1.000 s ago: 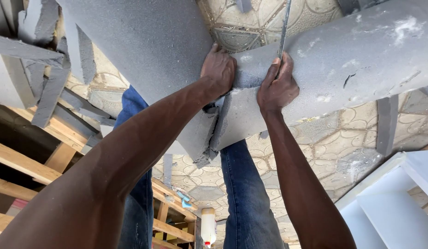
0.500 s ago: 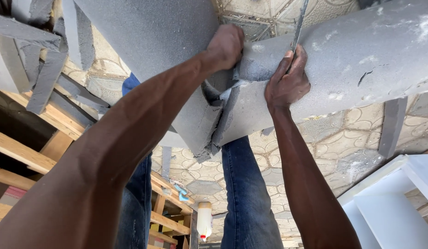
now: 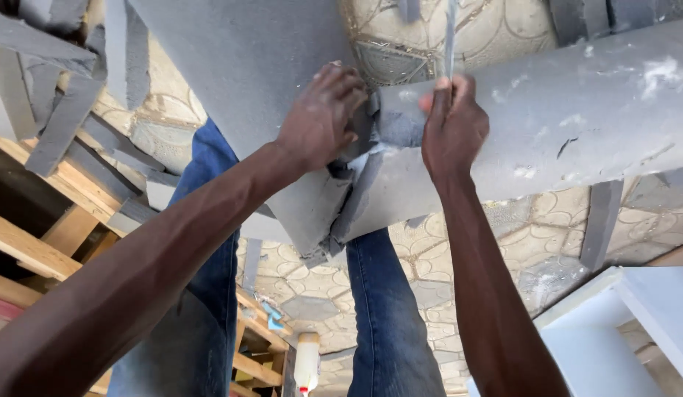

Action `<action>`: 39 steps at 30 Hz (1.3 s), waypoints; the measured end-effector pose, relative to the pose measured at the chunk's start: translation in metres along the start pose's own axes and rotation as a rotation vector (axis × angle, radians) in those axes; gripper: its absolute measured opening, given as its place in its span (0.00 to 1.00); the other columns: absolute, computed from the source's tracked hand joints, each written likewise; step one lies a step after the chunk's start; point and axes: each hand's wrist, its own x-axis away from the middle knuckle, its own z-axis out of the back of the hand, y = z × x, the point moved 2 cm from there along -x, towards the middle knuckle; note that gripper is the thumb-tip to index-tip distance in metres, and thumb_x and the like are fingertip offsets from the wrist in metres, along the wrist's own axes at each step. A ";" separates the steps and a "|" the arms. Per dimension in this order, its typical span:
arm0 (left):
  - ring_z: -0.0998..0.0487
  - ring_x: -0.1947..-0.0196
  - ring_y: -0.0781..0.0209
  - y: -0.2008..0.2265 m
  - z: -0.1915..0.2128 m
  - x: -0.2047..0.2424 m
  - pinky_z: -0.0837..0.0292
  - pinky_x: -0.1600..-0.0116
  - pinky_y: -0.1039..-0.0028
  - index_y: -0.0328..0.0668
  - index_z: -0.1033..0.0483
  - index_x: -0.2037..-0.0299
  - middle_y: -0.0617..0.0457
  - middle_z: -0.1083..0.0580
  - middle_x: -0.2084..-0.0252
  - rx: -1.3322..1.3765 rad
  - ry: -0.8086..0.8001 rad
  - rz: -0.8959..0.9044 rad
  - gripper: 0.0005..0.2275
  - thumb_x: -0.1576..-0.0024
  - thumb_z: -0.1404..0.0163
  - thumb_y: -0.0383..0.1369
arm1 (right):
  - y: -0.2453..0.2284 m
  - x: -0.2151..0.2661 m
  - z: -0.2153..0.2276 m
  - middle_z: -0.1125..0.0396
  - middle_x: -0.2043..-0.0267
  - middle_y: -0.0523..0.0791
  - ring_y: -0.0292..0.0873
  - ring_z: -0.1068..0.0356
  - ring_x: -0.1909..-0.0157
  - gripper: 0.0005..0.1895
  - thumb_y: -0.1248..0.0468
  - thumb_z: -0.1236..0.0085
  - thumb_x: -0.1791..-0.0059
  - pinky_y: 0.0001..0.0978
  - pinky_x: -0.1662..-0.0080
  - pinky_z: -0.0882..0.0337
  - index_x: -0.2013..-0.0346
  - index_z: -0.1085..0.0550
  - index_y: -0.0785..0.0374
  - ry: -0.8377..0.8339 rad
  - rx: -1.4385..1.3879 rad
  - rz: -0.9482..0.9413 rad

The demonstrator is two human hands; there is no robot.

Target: Applying adhesive to foam pieces and bonding them together to form a structure

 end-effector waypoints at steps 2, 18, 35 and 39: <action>0.38 0.30 0.42 0.001 -0.006 -0.003 0.58 0.23 0.50 0.39 0.29 0.35 0.41 0.30 0.34 -0.067 -0.024 -0.023 0.36 0.51 0.36 0.50 | 0.007 -0.016 -0.032 0.21 0.65 0.43 0.37 0.31 0.79 0.15 0.55 0.65 0.39 0.31 0.78 0.36 0.53 0.32 0.61 -0.139 -0.012 -0.004; 0.32 0.33 0.48 -0.002 -0.017 -0.014 0.62 0.22 0.51 0.35 0.21 0.45 0.47 0.22 0.43 -0.181 0.047 -0.102 0.28 0.46 0.46 0.52 | 0.034 -0.012 -0.076 0.23 0.64 0.52 0.63 0.26 0.63 0.21 0.53 0.67 0.41 0.57 0.58 0.33 0.54 0.25 0.58 -0.501 0.308 0.013; 0.35 0.50 0.45 0.053 -0.031 0.003 0.31 0.50 0.56 0.33 0.22 0.55 0.44 0.32 0.49 0.181 0.042 0.249 0.28 0.59 0.27 0.44 | 0.020 -0.003 -0.101 0.31 0.82 0.38 0.44 0.28 0.74 0.22 0.47 0.67 0.42 0.44 0.46 0.41 0.49 0.30 0.57 -0.229 0.455 -0.135; 0.33 0.59 0.50 0.034 -0.045 -0.005 0.35 0.63 0.58 0.43 0.24 0.66 0.52 0.33 0.60 0.338 0.109 0.302 0.30 0.60 0.39 0.63 | 0.017 -0.004 -0.092 0.34 0.86 0.39 0.42 0.37 0.85 0.17 0.53 0.61 0.42 0.42 0.59 0.34 0.60 0.27 0.59 -0.129 0.436 -0.010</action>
